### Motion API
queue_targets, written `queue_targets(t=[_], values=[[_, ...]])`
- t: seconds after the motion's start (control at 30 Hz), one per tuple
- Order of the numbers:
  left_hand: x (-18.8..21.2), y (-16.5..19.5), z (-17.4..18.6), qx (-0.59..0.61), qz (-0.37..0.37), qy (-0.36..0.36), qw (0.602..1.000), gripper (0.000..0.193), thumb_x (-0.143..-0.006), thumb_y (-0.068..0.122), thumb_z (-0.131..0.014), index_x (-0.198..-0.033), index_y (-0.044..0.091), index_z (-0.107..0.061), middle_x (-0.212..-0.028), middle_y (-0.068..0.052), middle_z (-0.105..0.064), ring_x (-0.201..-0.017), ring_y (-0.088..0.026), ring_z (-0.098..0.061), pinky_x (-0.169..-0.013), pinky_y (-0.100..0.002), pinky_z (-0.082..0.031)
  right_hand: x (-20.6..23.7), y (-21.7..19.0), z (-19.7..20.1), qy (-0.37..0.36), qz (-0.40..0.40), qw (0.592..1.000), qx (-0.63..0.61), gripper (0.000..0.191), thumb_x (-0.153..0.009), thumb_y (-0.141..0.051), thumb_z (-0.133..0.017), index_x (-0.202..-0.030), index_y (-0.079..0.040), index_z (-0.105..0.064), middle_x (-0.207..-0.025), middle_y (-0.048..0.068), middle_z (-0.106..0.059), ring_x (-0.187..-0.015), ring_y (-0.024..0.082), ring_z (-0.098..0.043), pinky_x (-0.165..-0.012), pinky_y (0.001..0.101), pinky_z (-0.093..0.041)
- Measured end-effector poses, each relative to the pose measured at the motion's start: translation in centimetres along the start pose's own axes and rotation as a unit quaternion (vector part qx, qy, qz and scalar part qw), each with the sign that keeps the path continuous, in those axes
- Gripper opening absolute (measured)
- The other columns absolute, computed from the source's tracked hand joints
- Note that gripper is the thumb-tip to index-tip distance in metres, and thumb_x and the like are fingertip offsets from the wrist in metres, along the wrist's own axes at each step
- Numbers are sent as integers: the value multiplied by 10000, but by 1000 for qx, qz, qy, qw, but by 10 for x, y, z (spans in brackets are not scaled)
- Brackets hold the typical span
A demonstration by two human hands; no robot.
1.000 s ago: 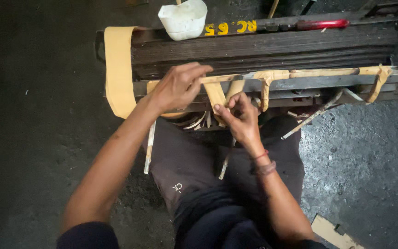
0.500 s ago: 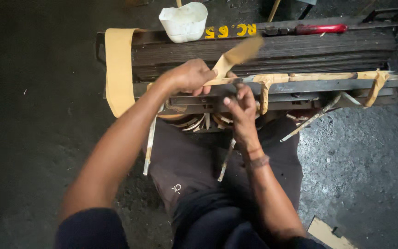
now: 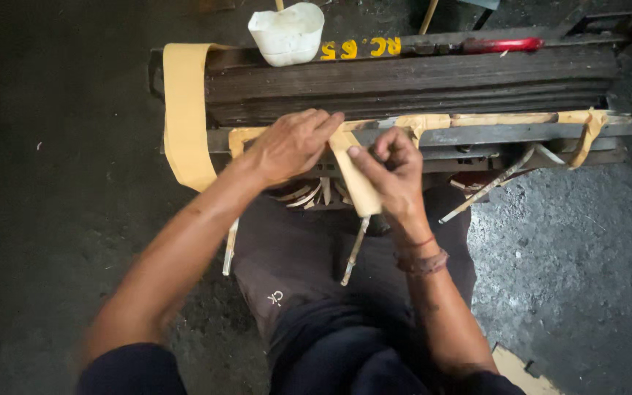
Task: The person is wrapping a long strip of light brown material around a metal frame. They repeatedly fold and press the material onto the frame, securing it in place.
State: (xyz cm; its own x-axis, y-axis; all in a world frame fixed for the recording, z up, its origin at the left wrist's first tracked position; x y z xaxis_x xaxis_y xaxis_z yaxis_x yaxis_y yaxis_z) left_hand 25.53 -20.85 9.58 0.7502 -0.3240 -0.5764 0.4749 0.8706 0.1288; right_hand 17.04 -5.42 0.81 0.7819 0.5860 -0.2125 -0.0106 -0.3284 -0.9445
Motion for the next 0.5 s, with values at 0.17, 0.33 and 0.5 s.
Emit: queue_targets(t=[0.17, 0.33, 0.5], values=[[-11, -55, -46, 97, 239, -112, 960, 282, -1022, 180, -545, -873, 0, -702, -712, -129, -676, -617, -311, -661, -625, -433, -515, 4, -3, 6, 22, 6, 998, -56, 272, -951, -46, -734, -961, -125, -474, -1160, 55, -595, -1041, 112, -597, -874, 248, -538], [4, -88, -85, 317, 492, -365, 724, 589, -1060, 433, -446, -725, 20, -700, -547, -90, -609, -381, -141, -429, -362, -324, -307, -2, 16, -16, 43, 32, 998, -46, 297, -915, -3, -735, -1005, -101, -470, -1453, 91, -515, -1286, 180, -514, -1096, 336, -433], [3, -90, -87, 281, 548, -368, 697, 466, -1002, 345, -553, -724, -3, -691, -541, -95, -646, -342, -135, -435, -329, -313, -299, -6, 8, -24, 15, 159, 952, 262, 199, -912, 13, -720, -957, -56, -539, -1084, 102, -647, -1163, 216, -642, -1032, 366, -501]])
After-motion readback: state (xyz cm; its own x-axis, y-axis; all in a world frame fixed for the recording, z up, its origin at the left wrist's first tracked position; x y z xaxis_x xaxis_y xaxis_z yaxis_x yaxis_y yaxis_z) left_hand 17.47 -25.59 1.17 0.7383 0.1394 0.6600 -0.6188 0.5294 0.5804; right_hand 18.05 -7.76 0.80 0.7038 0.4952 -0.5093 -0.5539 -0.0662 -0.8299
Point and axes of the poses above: each hand's wrist, its own x-axis away from the middle knuckle, its own z-axis out of the back of the hand, y = z × x, the point moved 7 cm from there along -x, towards the middle knuckle
